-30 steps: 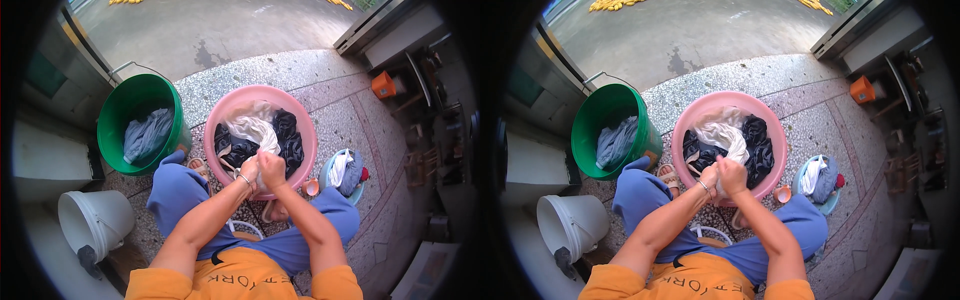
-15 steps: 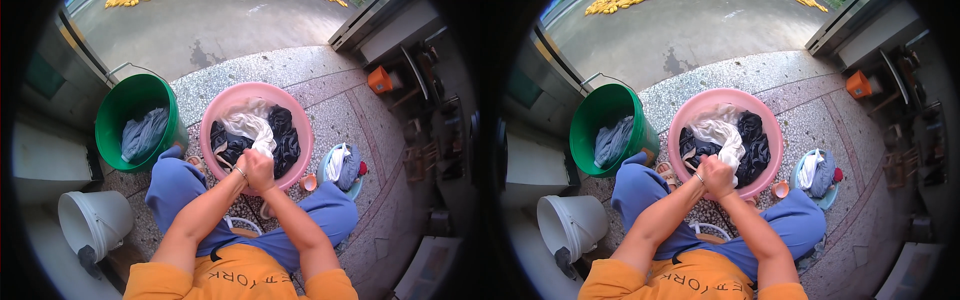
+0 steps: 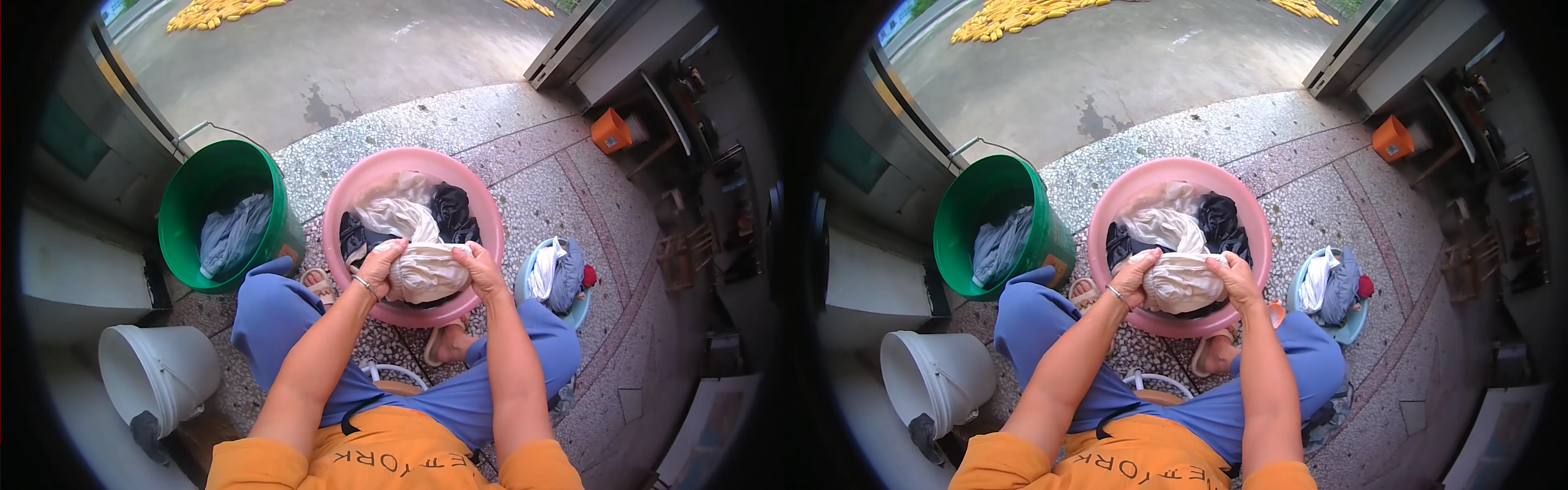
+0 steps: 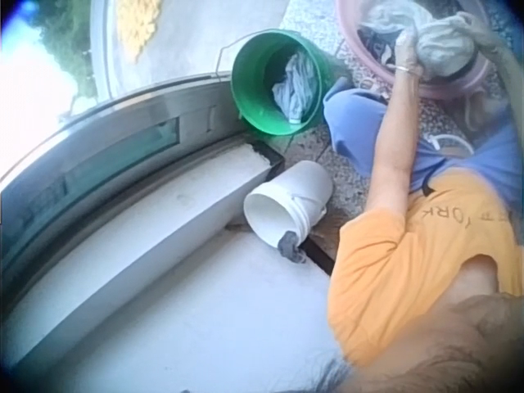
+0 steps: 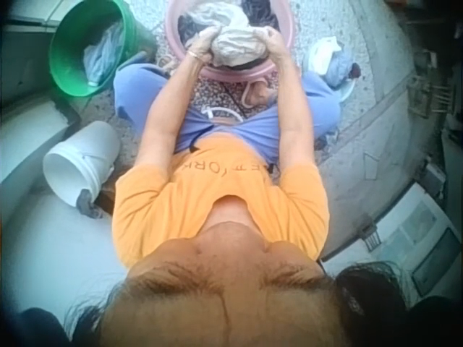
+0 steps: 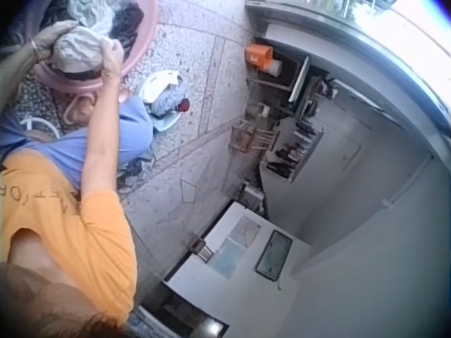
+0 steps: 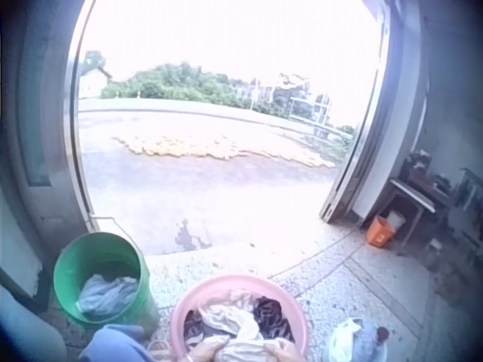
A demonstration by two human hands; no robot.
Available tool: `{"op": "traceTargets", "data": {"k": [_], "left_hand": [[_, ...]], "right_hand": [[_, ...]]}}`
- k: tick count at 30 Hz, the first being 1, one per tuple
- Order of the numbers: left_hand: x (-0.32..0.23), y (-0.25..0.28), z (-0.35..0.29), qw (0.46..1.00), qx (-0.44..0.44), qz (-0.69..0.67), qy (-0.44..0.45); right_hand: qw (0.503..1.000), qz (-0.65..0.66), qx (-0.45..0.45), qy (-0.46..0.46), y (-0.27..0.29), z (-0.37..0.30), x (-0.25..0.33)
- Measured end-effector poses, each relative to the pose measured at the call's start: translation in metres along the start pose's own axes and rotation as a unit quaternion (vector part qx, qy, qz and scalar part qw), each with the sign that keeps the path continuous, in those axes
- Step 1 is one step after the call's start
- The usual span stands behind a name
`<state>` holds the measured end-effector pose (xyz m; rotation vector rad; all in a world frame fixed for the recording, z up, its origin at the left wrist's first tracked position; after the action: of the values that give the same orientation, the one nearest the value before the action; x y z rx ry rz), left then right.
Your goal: The person washes clothes by hand, scrubbing and wringing out garments in a washbasin, transferring a piece into a bucket, and repeatedly rubbing and wringing another item.
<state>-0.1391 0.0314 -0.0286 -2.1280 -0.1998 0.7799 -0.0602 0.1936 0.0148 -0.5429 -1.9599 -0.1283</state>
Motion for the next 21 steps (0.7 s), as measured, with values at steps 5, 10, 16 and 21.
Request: {"op": "traceTargets", "data": {"k": [5, 10, 16, 21], "left_hand": [[0.032, 0.020, 0.015, 0.994, -0.102, 0.041, 0.027], [0.045, 0.014, 0.015, 0.975, 0.134, -0.158, 0.075], [0.050, -0.007, 0.000, 0.997, -0.071, 0.000, 0.034], [0.038, -0.004, 0.004, 0.998, -0.035, 0.029, -0.042]], "right_hand": [[0.919, -0.257, -0.187, 0.233, -0.052, -0.008, 0.019], [0.820, -0.375, -0.006, 0.433, -0.146, -0.042, 0.037], [0.821, -0.458, -0.205, 0.273, -0.081, 0.004, 0.020], [0.808, -0.433, -0.132, 0.378, -0.130, -0.040, 0.041]]}}
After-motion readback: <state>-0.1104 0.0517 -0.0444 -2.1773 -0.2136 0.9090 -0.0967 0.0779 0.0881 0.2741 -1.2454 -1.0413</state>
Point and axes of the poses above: each hand's wrist, its own z-axis towards the middle knuckle, its own y-axis out of the back of the hand, x = y × z, the point moved 6 cm from there along z, towards the middle knuckle, and after that the axes turned 4 degrees about -y, right-handed, at the moved point
